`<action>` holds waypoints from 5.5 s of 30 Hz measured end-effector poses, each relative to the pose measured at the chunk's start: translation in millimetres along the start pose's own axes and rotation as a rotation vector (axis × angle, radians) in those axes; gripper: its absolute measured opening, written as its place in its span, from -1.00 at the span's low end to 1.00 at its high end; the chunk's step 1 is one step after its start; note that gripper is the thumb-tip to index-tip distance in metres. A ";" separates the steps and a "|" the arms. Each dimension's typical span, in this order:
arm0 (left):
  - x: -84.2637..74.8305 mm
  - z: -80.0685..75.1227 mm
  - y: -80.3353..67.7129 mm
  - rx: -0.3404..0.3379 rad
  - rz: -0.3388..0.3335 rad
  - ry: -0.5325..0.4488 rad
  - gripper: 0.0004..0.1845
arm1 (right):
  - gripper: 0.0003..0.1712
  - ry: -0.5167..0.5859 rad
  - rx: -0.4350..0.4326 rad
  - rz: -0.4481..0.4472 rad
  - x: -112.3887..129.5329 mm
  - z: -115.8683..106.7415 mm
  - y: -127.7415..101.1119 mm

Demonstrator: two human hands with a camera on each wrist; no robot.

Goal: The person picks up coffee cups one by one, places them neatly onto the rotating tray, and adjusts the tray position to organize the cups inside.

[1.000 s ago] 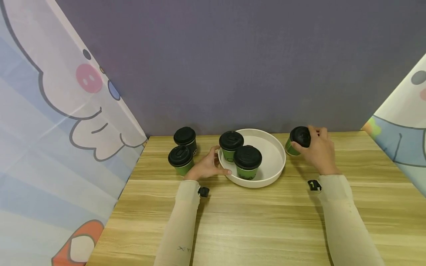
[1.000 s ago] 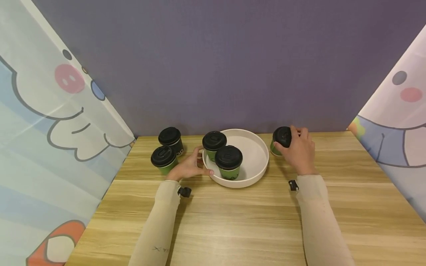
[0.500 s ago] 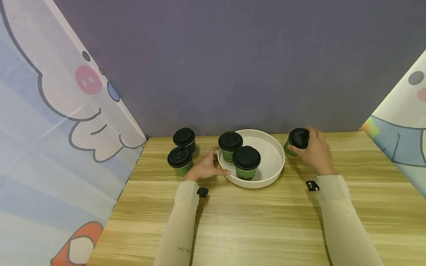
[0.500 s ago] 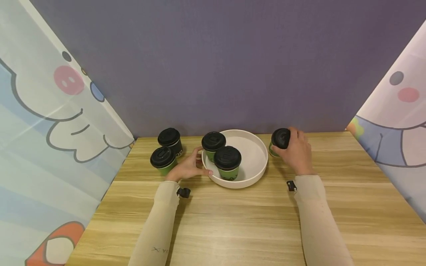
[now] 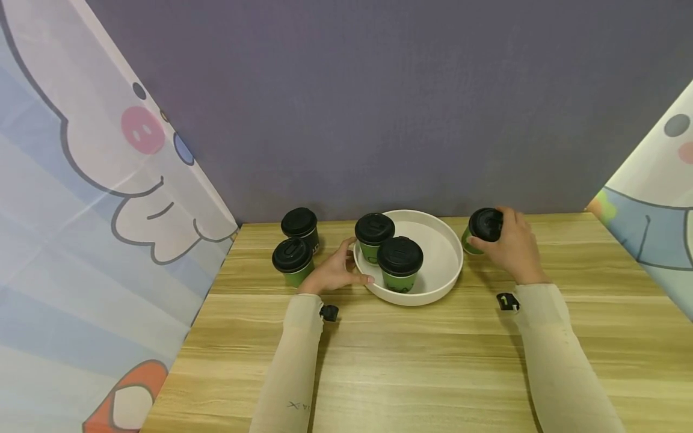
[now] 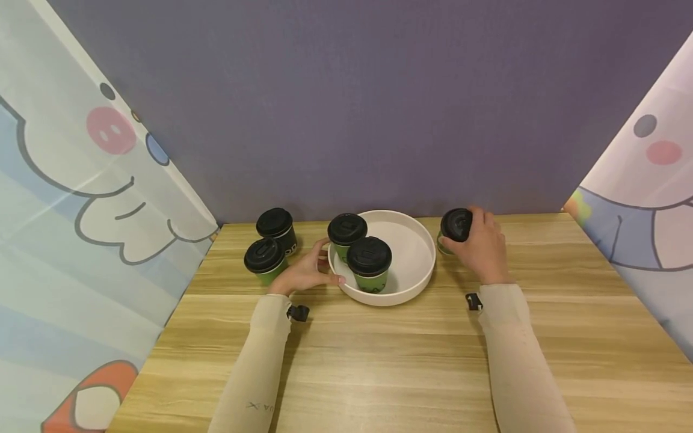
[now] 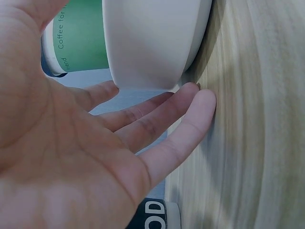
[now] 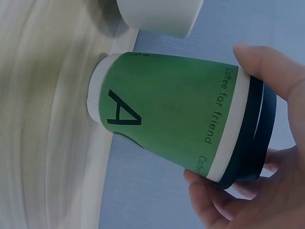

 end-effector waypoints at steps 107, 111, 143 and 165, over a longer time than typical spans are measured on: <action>6.1 -5.3 3.9 -0.153 -0.041 -0.035 -0.45 | 0.06 -0.019 0.436 -0.360 101.0 52.6 -38.2; 7.1 -5.3 4.4 -0.177 -0.049 0.005 -0.47 | 0.07 -0.027 0.439 -0.351 101.0 53.2 -38.9; -5.7 0.0 -0.8 -0.016 -0.004 0.096 0.34 | 0.13 -0.010 0.467 -0.337 102.4 60.4 -39.8; 3.4 -4.1 -0.9 0.018 -0.023 -0.025 0.22 | -0.52 0.054 0.261 -0.293 76.6 26.6 -19.5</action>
Point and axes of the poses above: each hand's wrist, its own y-axis towards the middle knuckle, its own z-axis out of the palm, x = y × z, the point moved 4 cm from there along y, towards the middle knuckle, and after that the axes turned 11 degrees about y, right-handed, at the moved point
